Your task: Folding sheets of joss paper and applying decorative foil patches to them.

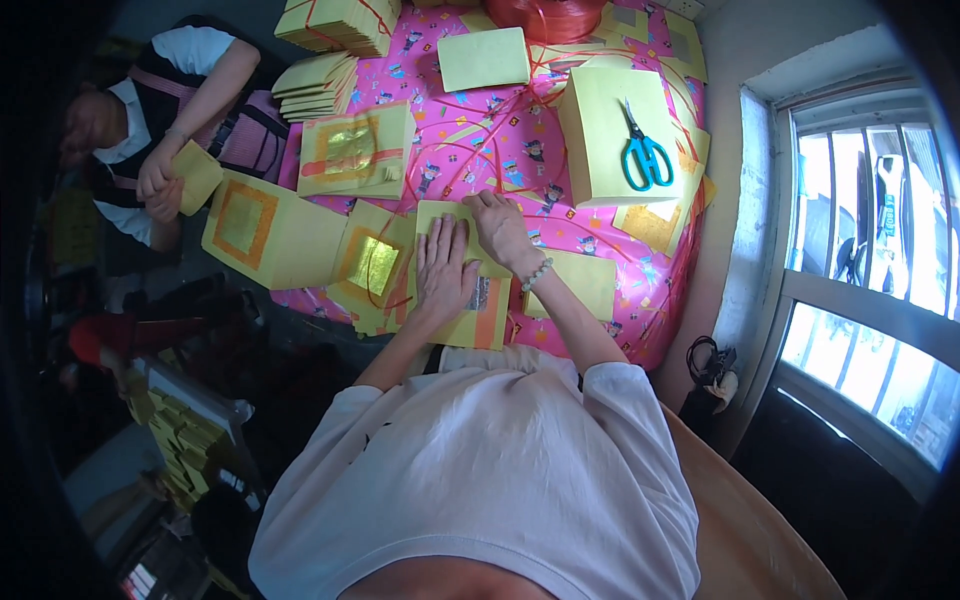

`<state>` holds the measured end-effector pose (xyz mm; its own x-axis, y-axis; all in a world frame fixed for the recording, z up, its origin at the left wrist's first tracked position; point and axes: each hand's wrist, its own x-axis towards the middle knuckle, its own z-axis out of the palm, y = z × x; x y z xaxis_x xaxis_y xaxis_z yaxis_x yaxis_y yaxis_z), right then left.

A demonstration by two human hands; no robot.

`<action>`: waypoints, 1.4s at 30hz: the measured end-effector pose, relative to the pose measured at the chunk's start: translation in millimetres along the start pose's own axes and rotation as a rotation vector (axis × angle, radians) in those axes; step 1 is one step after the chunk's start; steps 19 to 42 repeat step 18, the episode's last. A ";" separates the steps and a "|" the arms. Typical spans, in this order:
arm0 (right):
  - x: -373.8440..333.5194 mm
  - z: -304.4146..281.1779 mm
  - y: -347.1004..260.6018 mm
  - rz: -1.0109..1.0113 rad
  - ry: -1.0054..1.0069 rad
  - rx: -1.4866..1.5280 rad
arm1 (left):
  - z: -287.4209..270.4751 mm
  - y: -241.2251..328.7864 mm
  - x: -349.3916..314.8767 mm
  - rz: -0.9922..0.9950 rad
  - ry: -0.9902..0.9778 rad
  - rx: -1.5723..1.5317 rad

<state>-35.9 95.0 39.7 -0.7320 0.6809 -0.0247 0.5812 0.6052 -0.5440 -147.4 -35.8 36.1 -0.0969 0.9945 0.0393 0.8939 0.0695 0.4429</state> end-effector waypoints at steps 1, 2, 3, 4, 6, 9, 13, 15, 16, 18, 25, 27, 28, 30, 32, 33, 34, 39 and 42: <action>0.1 -0.5 0.2 -0.003 0.004 0.008 | -0.7 0.6 -0.1 -0.005 -0.006 -0.006; 0.2 -0.6 0.1 -0.006 0.009 0.017 | -1.3 1.2 -0.1 -0.011 -0.011 -0.011; 0.2 -0.4 0.1 -0.007 0.008 0.017 | -1.7 2.2 -0.3 -0.012 -0.011 -0.011; 0.3 0.0 0.1 -0.002 0.001 0.008 | -2.0 3.1 -0.4 -0.019 -0.002 -0.004; -0.2 1.2 0.9 0.002 -0.007 -0.001 | -2.5 3.9 -0.8 -0.027 0.007 0.003; -1.4 2.0 1.4 -0.070 0.065 -0.008 | -1.7 3.0 -1.6 -0.026 -0.002 0.003; -0.4 2.5 2.1 -0.024 0.014 -0.002 | 2.2 1.3 -1.7 -0.031 -0.030 0.017; -2.5 3.1 0.9 -0.012 -0.005 -0.003 | 4.2 0.6 -1.2 -0.028 -0.037 0.029; -4.0 2.3 -1.1 -0.043 0.100 -0.036 | 5.4 0.4 -1.2 -0.034 -0.038 0.048; -7.1 1.6 -2.4 -0.068 0.206 -0.069 | 7.3 0.8 -1.6 -0.036 -0.044 0.065; -7.1 1.6 -2.4 -0.068 0.206 -0.069 | 7.3 0.8 -1.6 -0.036 -0.044 0.065; -7.1 1.6 -2.4 -0.068 0.206 -0.069 | 7.3 0.8 -1.6 -0.036 -0.044 0.065; -7.1 1.6 -2.4 -0.068 0.206 -0.069 | 7.3 0.8 -1.6 -0.036 -0.044 0.065; -7.1 1.6 -2.4 -0.068 0.206 -0.069 | 7.3 0.8 -1.6 -0.036 -0.044 0.065; -7.1 1.6 -2.4 -0.068 0.206 -0.069 | 7.3 0.8 -1.6 -0.036 -0.044 0.065; -7.1 1.6 -2.4 -0.068 0.206 -0.069 | 7.3 0.8 -1.6 -0.036 -0.044 0.065; -7.1 1.6 -2.4 -0.068 0.206 -0.069 | 7.3 0.8 -1.6 -0.036 -0.044 0.065; -7.1 1.6 -2.4 -0.068 0.206 -0.069 | 7.3 0.8 -1.6 -0.036 -0.044 0.065; -7.1 1.6 -2.4 -0.068 0.206 -0.069 | 7.3 0.8 -1.6 -0.036 -0.044 0.065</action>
